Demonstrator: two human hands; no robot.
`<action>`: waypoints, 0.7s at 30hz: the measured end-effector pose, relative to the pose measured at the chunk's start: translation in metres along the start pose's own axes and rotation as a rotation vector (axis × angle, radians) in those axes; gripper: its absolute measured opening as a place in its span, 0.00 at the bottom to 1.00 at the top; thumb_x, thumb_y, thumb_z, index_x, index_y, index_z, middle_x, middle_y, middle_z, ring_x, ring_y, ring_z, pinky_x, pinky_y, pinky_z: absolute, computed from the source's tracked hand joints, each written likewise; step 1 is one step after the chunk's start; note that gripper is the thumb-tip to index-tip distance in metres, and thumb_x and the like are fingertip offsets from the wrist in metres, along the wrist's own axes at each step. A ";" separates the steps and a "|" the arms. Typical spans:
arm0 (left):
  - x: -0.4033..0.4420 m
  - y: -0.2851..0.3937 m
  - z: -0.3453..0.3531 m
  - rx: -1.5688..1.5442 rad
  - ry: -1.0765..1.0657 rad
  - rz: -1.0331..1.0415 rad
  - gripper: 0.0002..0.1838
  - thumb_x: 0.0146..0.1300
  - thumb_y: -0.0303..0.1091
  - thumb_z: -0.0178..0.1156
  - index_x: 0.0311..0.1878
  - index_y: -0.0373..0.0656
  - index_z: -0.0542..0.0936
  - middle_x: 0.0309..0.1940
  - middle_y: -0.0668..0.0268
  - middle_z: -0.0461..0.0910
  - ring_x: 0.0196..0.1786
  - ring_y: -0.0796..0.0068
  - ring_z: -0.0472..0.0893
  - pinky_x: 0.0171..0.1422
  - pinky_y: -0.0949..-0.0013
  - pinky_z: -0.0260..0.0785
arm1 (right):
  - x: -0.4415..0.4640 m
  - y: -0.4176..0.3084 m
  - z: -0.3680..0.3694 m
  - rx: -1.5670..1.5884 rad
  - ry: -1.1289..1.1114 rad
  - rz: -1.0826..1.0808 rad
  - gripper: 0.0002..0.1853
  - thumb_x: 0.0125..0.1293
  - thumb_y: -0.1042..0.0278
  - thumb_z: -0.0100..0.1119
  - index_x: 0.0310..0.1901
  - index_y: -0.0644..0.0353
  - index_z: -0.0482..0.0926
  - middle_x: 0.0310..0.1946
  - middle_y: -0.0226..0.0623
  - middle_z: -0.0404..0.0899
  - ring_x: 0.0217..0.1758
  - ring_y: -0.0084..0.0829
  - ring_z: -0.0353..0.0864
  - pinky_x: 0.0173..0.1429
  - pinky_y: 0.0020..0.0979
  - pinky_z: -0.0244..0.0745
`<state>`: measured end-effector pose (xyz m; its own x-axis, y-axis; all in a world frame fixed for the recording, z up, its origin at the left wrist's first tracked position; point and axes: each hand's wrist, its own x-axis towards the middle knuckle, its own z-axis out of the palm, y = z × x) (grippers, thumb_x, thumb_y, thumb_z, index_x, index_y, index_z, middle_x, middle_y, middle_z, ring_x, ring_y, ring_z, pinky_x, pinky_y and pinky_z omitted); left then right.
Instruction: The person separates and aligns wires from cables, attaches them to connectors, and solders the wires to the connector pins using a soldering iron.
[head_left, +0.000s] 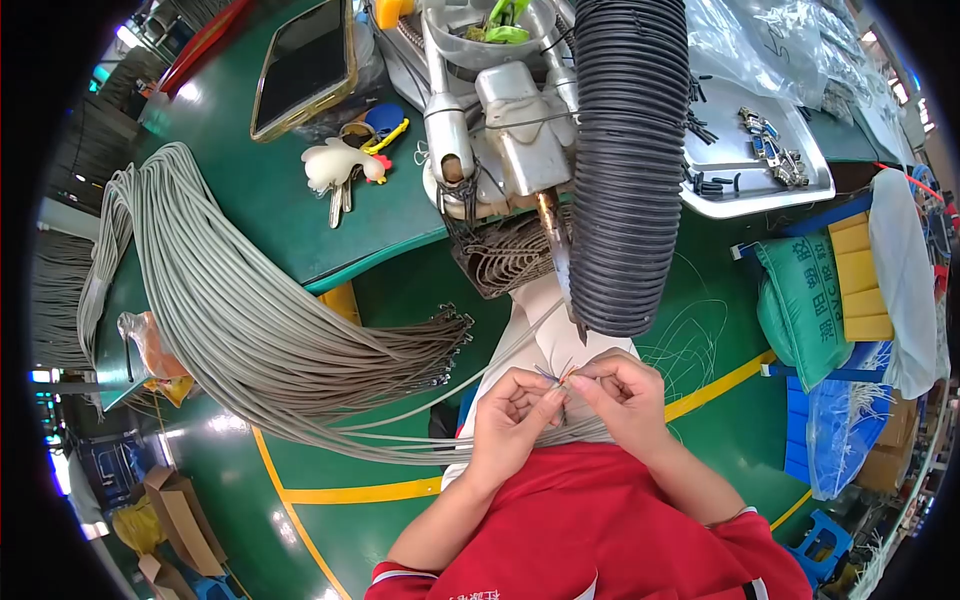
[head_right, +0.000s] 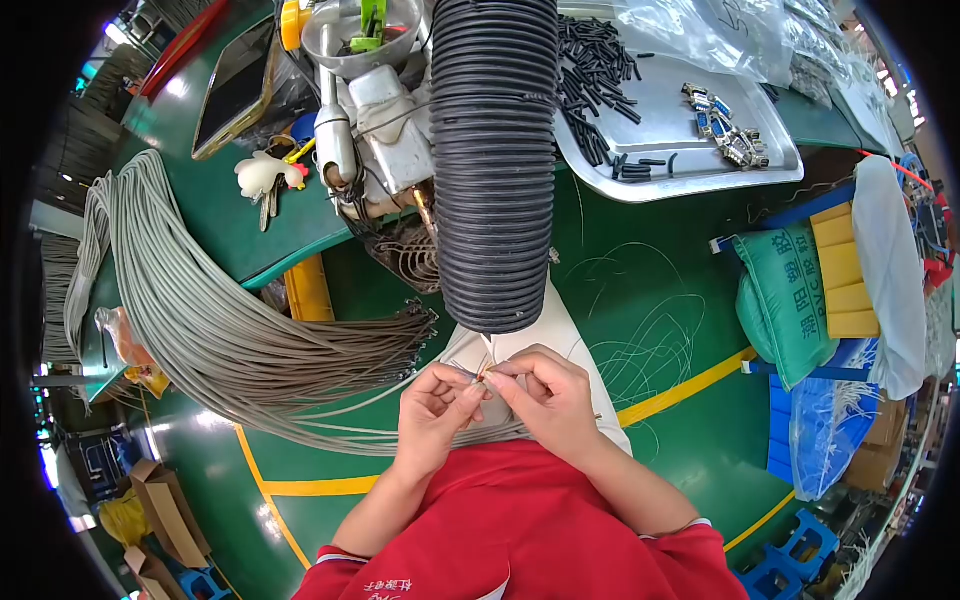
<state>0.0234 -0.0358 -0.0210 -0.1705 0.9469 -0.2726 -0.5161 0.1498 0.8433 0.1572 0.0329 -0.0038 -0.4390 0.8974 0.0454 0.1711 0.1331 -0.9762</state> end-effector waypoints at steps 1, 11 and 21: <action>0.000 0.001 0.000 -0.015 0.000 0.005 0.05 0.58 0.22 0.55 0.35 0.37 0.70 0.31 0.64 0.76 0.31 0.82 0.76 0.29 0.82 0.65 | -0.001 -0.001 0.002 -0.022 0.014 -0.023 0.05 0.51 0.77 0.60 0.31 0.65 0.76 0.26 0.30 0.74 0.13 0.11 0.54 0.18 0.17 0.50; -0.001 -0.007 0.002 0.347 0.059 0.208 0.05 0.58 0.22 0.55 0.34 0.37 0.68 0.29 0.65 0.75 0.28 0.83 0.75 0.25 0.84 0.63 | 0.004 -0.010 0.003 -0.164 0.020 -0.138 0.04 0.52 0.77 0.60 0.29 0.64 0.76 0.26 0.29 0.74 0.13 0.12 0.54 0.17 0.17 0.51; -0.007 0.000 0.001 0.051 -0.033 -0.036 0.05 0.60 0.23 0.53 0.39 0.37 0.68 0.31 0.64 0.76 0.31 0.83 0.74 0.35 0.80 0.68 | 0.002 -0.003 0.000 0.107 -0.032 0.083 0.04 0.52 0.77 0.60 0.30 0.65 0.76 0.24 0.31 0.74 0.13 0.13 0.56 0.18 0.18 0.53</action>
<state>0.0255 -0.0420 -0.0184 -0.1241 0.9494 -0.2886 -0.4779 0.1977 0.8559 0.1557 0.0348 -0.0010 -0.4556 0.8892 -0.0416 0.1139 0.0119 -0.9934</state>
